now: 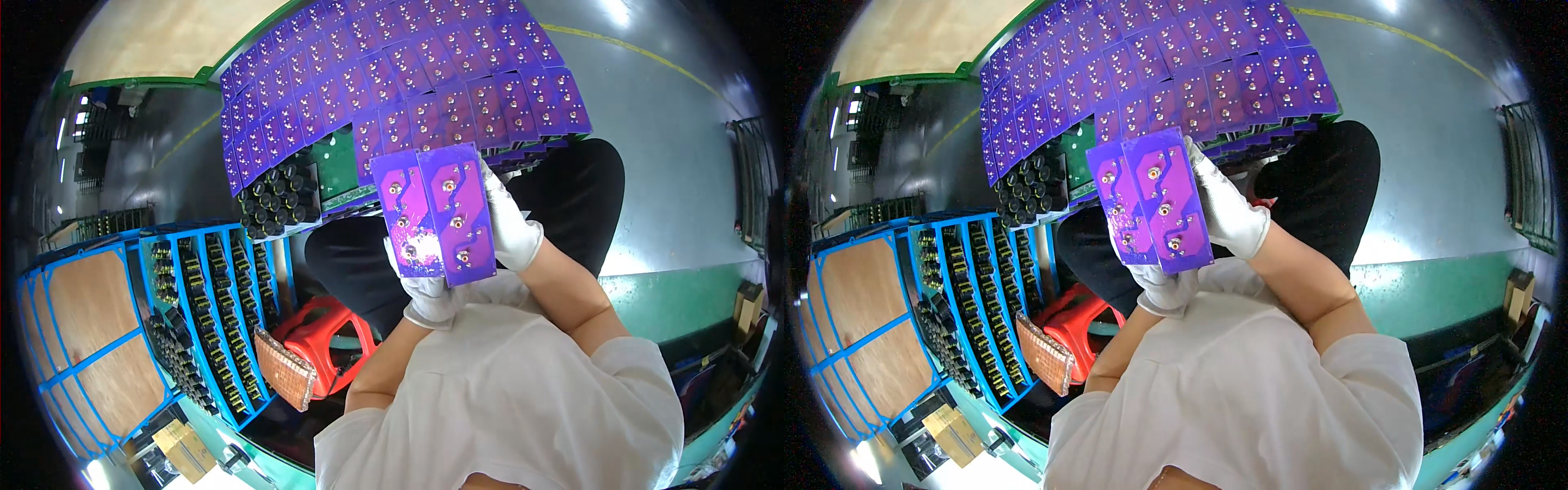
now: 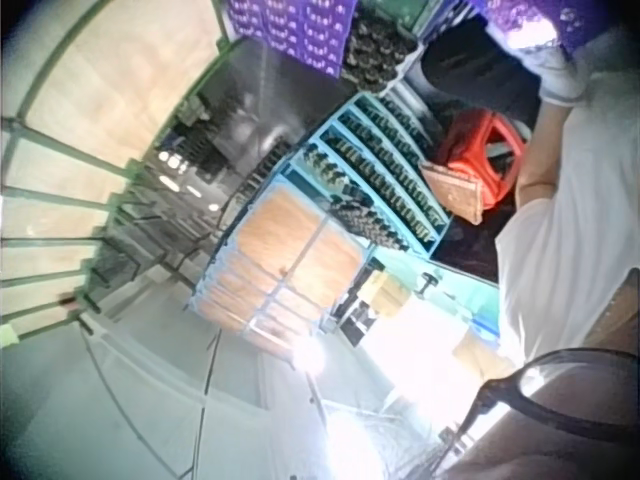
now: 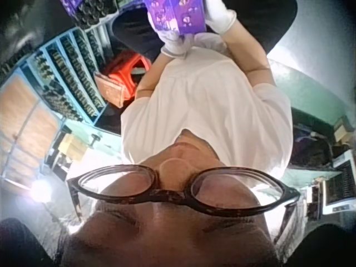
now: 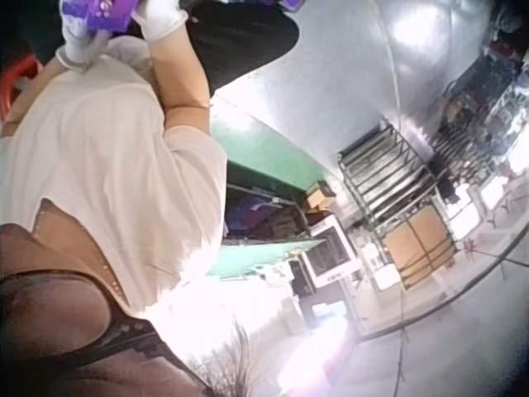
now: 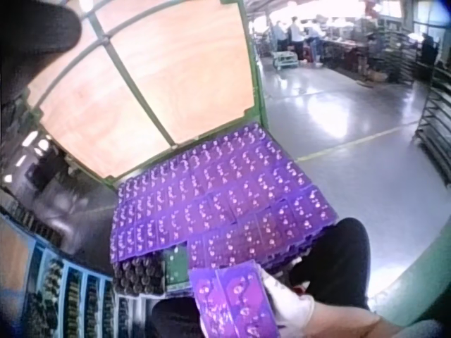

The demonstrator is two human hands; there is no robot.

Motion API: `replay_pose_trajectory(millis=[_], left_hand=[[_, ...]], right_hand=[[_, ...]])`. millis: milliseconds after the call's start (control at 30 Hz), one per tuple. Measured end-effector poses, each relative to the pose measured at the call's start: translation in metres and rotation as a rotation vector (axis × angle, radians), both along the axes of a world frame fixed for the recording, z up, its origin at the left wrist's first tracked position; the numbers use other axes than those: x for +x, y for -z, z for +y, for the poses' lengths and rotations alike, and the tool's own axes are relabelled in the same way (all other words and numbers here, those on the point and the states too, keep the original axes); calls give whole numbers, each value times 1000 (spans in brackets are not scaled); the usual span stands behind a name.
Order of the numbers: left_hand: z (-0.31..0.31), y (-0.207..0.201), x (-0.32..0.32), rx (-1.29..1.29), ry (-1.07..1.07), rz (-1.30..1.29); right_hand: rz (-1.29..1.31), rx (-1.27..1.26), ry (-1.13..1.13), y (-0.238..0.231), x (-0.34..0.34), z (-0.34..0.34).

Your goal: The person sits on a low stool and repeatedly picks up purple trays containing small electronic components. They remove the components from the trays and place them into slots on a blue rack. The person then stacks the empty purple trays on a green surface.

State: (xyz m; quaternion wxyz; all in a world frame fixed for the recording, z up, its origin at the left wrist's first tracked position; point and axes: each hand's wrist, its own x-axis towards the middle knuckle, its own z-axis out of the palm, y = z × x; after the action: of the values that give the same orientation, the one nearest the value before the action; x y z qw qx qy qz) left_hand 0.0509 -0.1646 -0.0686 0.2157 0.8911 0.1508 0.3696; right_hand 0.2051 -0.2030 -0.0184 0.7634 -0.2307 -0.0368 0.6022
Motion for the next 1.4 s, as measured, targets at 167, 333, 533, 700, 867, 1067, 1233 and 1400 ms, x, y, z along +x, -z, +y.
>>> replay_pose_trajectory(millis=[167, 333, 533, 700, 867, 1067, 1233, 1400], left_hand=[[-5, 54, -29, -352, 139, -18], [2, 17, -15, -65, 78, 0], [4, 1, -5, 86, 21, -10], [4, 12, -8, 74, -8, 2], [4, 13, -8, 90, -24, 16], [6, 10, -5, 68, 0, -16], [10, 8, 3, 56, -15, -89], [10, 18, -2, 20, -16, -69]], right_hand=[[80, 9, -45, 3, 1, 4], [126, -59, -23, 4, 1, 2], [241, -94, -57, 24, 4, 1], [206, -119, -52, 31, 3, 4], [224, -94, -59, 8, 3, 0], [174, -151, -3, 15, 2, 1], [247, -61, 8, 13, 0, 5], [346, 37, -4, 14, -2, 6]])
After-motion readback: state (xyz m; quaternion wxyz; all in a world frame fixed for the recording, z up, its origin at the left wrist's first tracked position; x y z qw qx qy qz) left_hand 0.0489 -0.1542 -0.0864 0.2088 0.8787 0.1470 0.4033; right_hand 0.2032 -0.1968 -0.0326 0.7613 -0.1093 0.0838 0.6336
